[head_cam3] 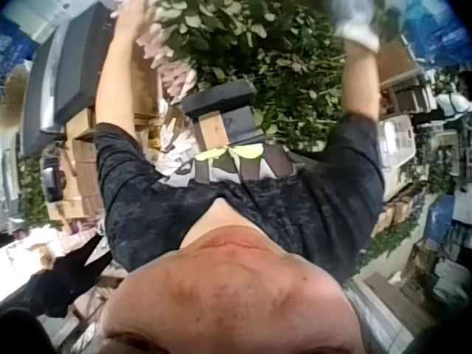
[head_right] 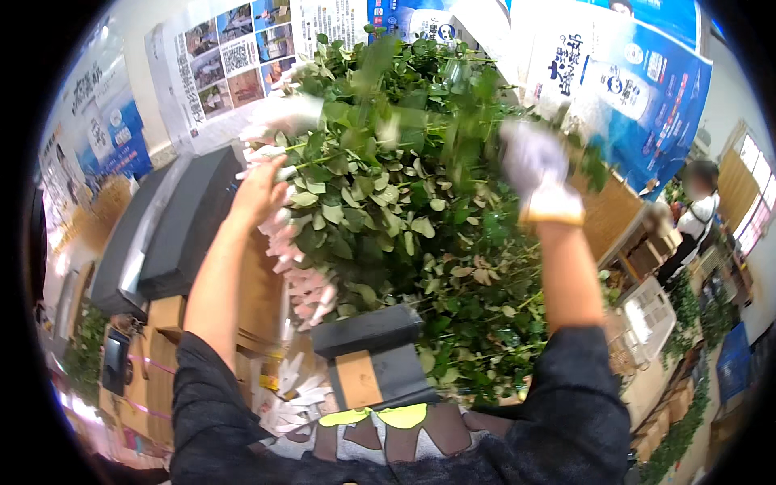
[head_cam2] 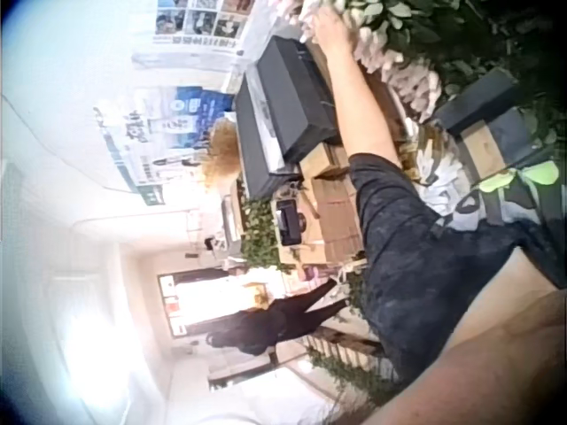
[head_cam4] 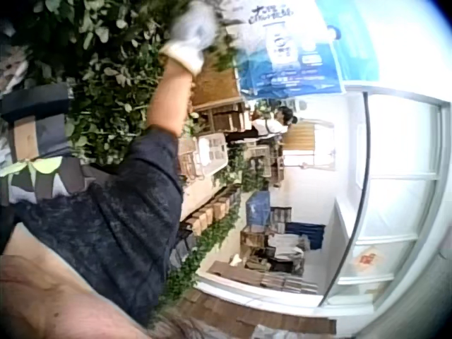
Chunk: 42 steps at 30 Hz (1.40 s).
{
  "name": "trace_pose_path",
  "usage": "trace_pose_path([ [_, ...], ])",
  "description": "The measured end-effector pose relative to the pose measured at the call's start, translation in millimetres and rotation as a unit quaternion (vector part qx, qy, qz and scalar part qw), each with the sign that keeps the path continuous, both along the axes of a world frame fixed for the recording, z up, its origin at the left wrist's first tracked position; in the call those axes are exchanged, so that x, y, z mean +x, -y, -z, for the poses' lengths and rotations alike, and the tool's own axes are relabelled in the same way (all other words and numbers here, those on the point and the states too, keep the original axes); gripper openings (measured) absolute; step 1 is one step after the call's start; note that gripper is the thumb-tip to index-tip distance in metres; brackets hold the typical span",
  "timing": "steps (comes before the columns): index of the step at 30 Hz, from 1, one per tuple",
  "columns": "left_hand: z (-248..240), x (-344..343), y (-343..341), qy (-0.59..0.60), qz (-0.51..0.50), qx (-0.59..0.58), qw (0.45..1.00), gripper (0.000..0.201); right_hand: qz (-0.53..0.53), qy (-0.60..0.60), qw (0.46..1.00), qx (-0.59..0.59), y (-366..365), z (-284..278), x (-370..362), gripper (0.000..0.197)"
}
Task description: The person packs pink roses into black containers, arranging them neatly and adding small white components before securing the lid with a tool.
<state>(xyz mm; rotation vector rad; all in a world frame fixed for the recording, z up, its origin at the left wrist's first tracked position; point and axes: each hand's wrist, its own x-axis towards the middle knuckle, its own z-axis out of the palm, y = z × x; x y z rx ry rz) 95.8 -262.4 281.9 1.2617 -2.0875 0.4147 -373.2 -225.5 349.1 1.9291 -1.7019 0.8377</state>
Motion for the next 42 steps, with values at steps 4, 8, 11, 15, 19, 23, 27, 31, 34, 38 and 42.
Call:
trace_pose_path([
  [4,-11,-2,-4,-0.024,-0.015,0.031,0.999,0.043,-0.015,-0.234,0.935,0.265,-52,171,18,0.019],
  [8,-23,-13,-21,0.061,-0.076,-0.123,0.988,0.04,-0.194,-0.231,0.872,0.386,-61,296,29,0.054],
  [11,-28,-9,-23,0.065,-0.075,-0.151,0.984,0.039,-0.187,-0.183,0.86,0.438,-43,282,15,0.062],
  [15,-46,2,-26,-0.055,-0.007,-0.102,0.993,0.036,-0.266,-0.008,0.952,0.153,-50,161,35,0.028],
  [19,-73,-44,-73,0.011,0.008,-0.187,0.982,0.035,-0.333,0.016,0.916,-0.224,-51,34,122,0.042],
  [23,-59,-103,-126,0.119,0.044,-0.308,0.943,0.038,-0.418,-0.05,0.903,-0.081,-21,-16,188,0.071],
  [27,-43,-35,-87,-0.152,-0.056,-0.157,0.974,0.067,-0.282,-0.012,0.957,0.06,15,-39,200,0.022],
  [31,-31,26,-1,-0.032,-0.15,-0.088,0.984,0.086,-0.344,-0.057,0.936,0.044,43,-62,234,0.02],
  [34,-26,21,29,-0.144,-0.039,0.061,0.987,0.099,-0.313,-0.158,0.937,0.015,53,-43,284,0.03],
  [38,3,-3,7,-0.094,-0.099,0.062,0.989,0.105,-0.192,-0.13,0.941,0.245,56,-14,308,0.037],
  [42,26,-3,-14,-0.121,-0.018,-0.111,0.986,0.073,-0.253,0.017,0.967,-0.016,42,-56,272,0.023],
])
